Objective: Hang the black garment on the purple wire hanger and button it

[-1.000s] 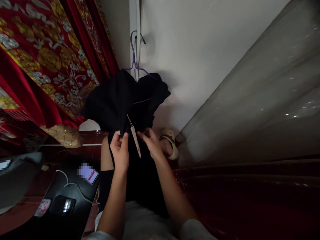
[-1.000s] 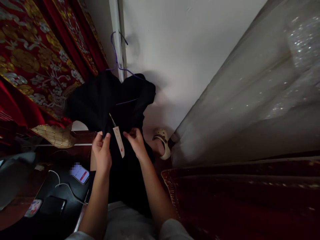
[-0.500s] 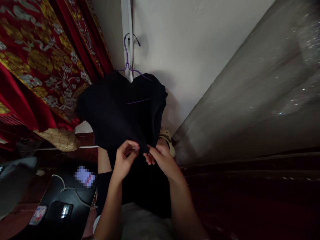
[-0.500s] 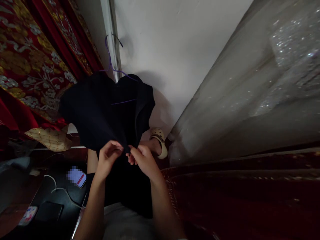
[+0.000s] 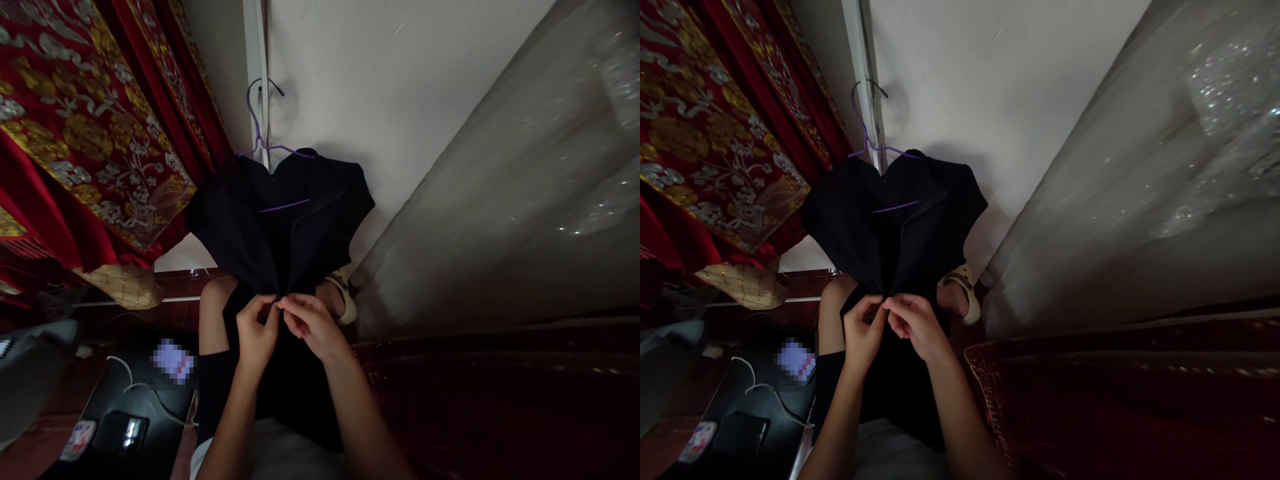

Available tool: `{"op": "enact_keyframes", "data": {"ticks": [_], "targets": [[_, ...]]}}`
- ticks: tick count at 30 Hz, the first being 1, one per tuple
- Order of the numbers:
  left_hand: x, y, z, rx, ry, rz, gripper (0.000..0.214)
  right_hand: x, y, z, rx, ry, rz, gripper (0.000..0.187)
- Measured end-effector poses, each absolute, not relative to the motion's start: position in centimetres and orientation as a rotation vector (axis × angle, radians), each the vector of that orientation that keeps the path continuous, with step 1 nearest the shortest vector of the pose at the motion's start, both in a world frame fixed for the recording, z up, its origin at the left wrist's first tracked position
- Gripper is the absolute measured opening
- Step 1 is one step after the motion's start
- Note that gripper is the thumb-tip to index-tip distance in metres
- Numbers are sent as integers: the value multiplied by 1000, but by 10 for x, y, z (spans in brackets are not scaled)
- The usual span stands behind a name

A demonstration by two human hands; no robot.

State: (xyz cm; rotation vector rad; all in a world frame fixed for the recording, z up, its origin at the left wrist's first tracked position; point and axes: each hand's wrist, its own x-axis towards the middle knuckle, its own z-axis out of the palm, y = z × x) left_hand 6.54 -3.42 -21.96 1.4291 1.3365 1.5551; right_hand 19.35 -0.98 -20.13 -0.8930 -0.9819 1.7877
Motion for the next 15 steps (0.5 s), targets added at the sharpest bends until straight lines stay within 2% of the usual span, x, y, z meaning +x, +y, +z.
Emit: {"op": "enact_keyframes", "data": {"ticks": [5,10,15], "targets": [[64,-22,-236,1393,1359,1558,11,173,36,-171,-934,-1086,1670,35],[71,-1,-263,1508,1471,1529,10,154,127,-88,-947,-1080,1514,25],[75,12,-261,1813,1510,1205,9,162,149,-36,-868,-1042,1417,24]]}}
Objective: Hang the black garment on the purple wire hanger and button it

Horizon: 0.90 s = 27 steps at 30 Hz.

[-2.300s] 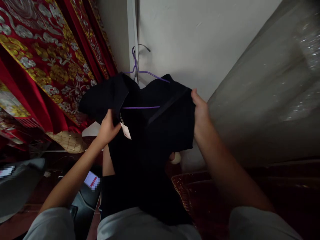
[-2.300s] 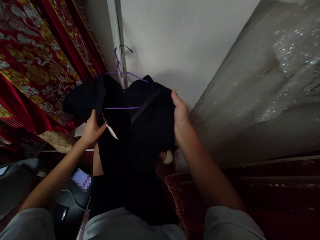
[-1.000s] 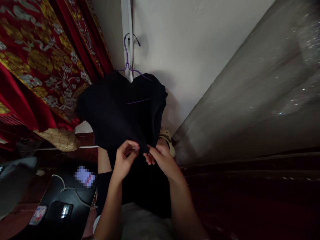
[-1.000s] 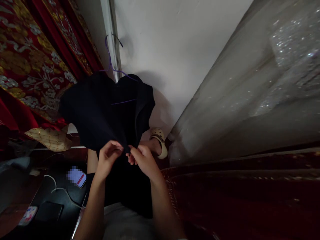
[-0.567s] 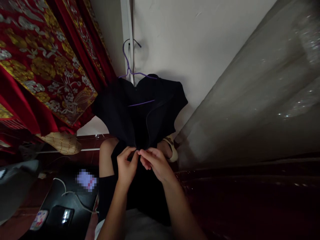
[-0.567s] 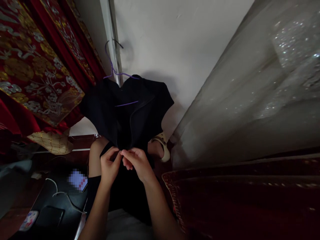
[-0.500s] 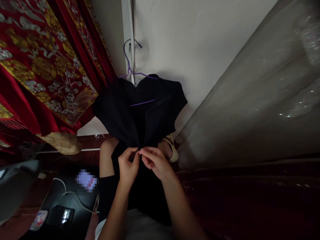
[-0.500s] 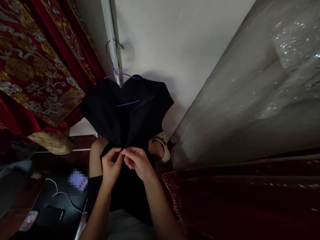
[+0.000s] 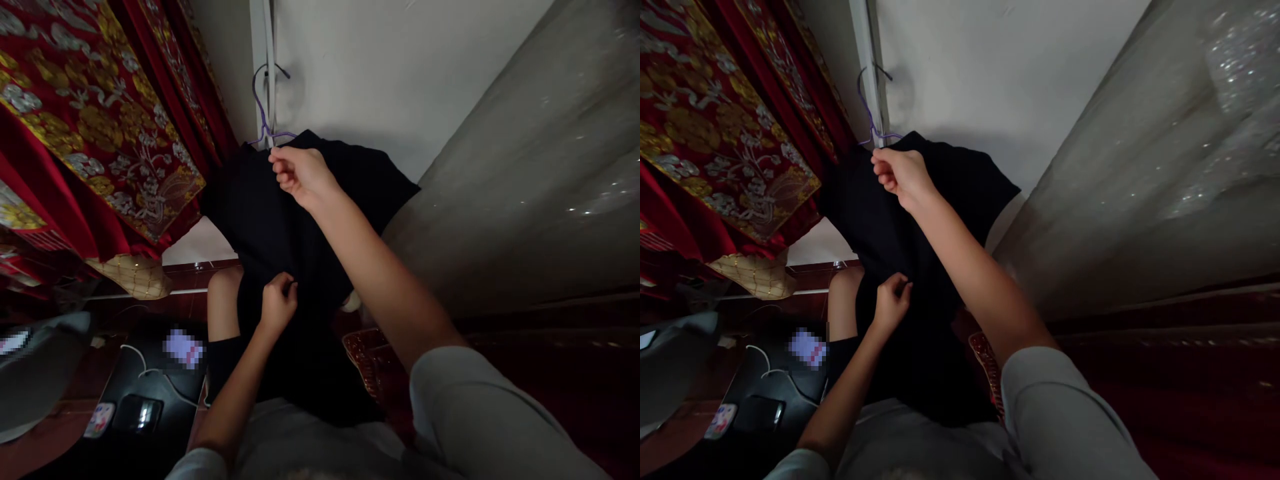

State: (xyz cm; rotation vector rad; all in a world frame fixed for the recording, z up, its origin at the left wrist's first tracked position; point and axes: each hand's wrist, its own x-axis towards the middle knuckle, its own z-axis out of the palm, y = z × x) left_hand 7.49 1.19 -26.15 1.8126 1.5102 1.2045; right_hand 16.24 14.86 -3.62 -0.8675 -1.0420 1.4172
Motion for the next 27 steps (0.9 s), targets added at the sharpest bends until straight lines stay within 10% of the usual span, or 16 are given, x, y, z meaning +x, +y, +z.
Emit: {"op": "enact_keyframes", "data": {"ticks": [13,22,27], "targets": [[36,116,-56,2426,1103,1667,21,192,123,-39,-662,-1322,1206,34],[-4,106,-30,2077,1209,2216,22,178,128,-132,-987,-1524,978,25],[-88,125,-103,1469,1516,2189,35,183,106,-179,-968,-1517,1130,27]]}}
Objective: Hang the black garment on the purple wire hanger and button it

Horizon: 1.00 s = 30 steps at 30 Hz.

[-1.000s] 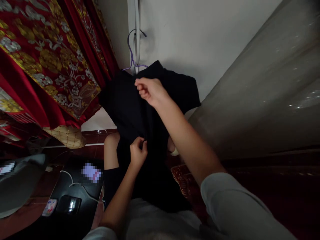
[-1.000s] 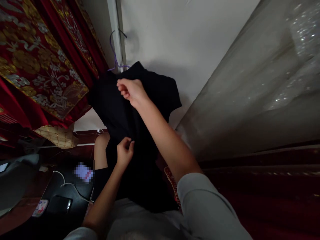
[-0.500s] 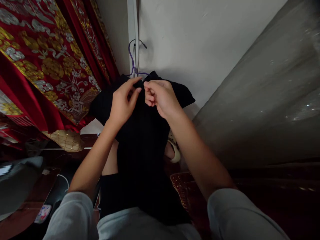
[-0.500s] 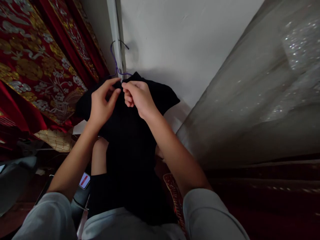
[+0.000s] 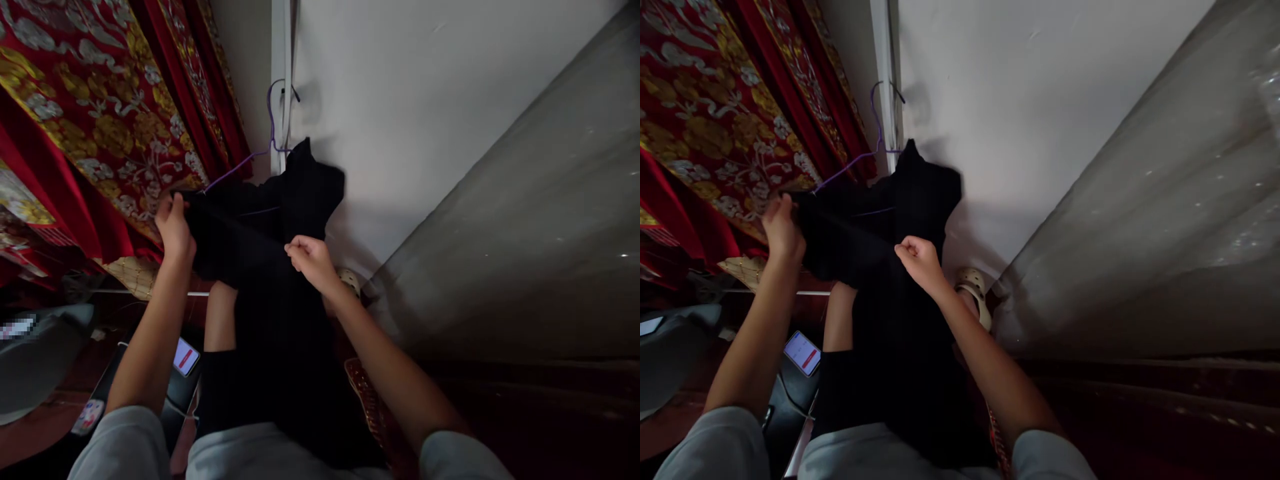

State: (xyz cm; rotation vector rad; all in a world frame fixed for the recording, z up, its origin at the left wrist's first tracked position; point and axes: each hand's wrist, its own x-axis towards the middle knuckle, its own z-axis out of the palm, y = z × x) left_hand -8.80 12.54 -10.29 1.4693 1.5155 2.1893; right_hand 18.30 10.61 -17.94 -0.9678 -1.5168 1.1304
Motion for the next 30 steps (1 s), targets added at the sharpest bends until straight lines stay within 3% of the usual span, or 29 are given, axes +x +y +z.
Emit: {"op": "enact_keyframes", "data": {"ticks": [4,7,11,15,20,24,26,28,30], "targets": [[-113,108,-184,1731,1682,1475,32,202,96,-180,-971,-1678,1242,26],[-104,85,-205,1855,1585,1192,28,218,92,-173,-968,-1970,1372,30],[-70,64,-173,1933,1440,1121,23,220,87,-164,-893,-2114,1259,37],[-16,46,-124,1889,1080,1289,23,194,74,-160,-720,-2083,1109,71],[14,40,-107,2135,1048,1445,31,176,44,-142,-834,-1806,1414,32],[-3,46,-140,2028,1116,881,63,197,37,-106,-953,-1795,1562,19],[-15,46,-159,2052,1196,589,63,215,49,-91,-991,-1949,1423,14],[-28,45,-168,2184,1245,377,50,230,69,-83,-1011,-2071,1132,4],[-40,41,-163,2317,1267,277,35,237,97,-85,-984,-2005,816,19]]}}
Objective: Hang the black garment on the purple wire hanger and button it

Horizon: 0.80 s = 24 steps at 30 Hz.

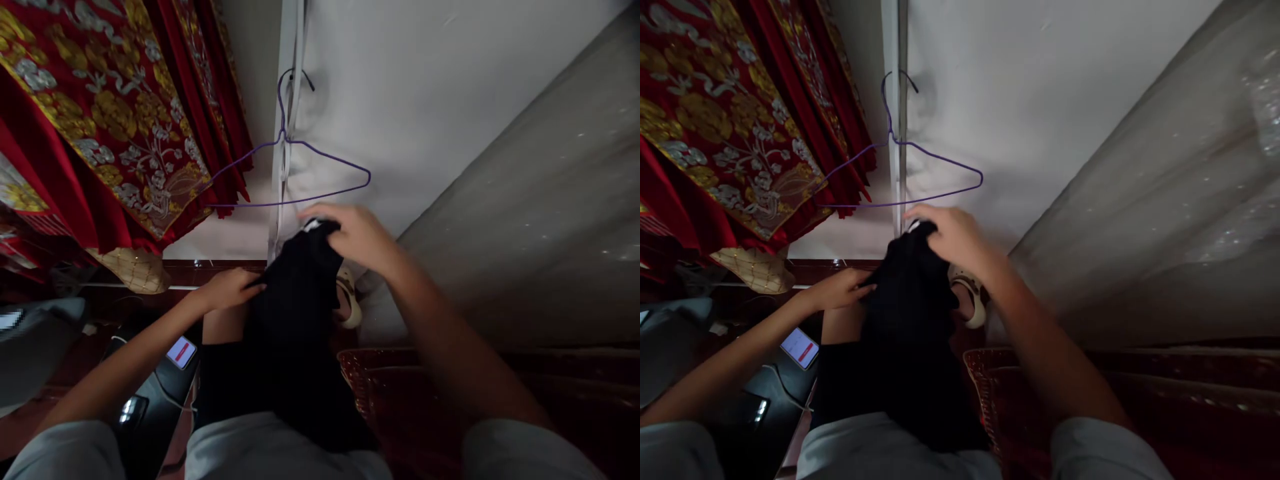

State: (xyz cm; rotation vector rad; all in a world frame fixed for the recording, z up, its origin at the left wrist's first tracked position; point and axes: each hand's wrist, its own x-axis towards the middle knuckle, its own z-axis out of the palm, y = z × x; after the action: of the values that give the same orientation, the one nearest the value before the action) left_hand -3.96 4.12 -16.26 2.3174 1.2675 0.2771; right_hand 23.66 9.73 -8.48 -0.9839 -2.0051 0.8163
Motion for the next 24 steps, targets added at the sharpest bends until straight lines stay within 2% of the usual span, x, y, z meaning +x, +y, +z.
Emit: {"op": "enact_keyframes", "data": {"ticks": [2,5,7,10,12,14,16,19,21,24], "targets": [[-50,37,-145,2386,1369,285,29,233,129,-95,-939,-1787,629,33],[-62,31,-115,2401,1518,357,32,217,171,-118,-1020,-1539,692,18],[-70,27,-104,2381,1493,347,32,210,189,-130,-1177,-1494,816,17],[-87,26,-107,2346,1507,107,18,217,194,-133,-1291,-1566,775,27],[-98,29,-113,2325,1751,-82,16,229,185,-125,-1274,-1624,666,29],[-104,36,-116,2308,2056,-98,21,241,173,-115,-1253,-1637,578,36],[-104,47,-111,2343,2179,151,24,249,163,-104,-1226,-1640,527,45],[-92,70,-90,2457,1968,822,18,249,153,-97,-1186,-1642,575,49],[-79,89,-77,2486,1754,1184,15,245,150,-99,-1157,-1642,661,43],[-59,116,-65,2415,1508,1460,22,243,149,-109,-1074,-1674,648,21]]}}
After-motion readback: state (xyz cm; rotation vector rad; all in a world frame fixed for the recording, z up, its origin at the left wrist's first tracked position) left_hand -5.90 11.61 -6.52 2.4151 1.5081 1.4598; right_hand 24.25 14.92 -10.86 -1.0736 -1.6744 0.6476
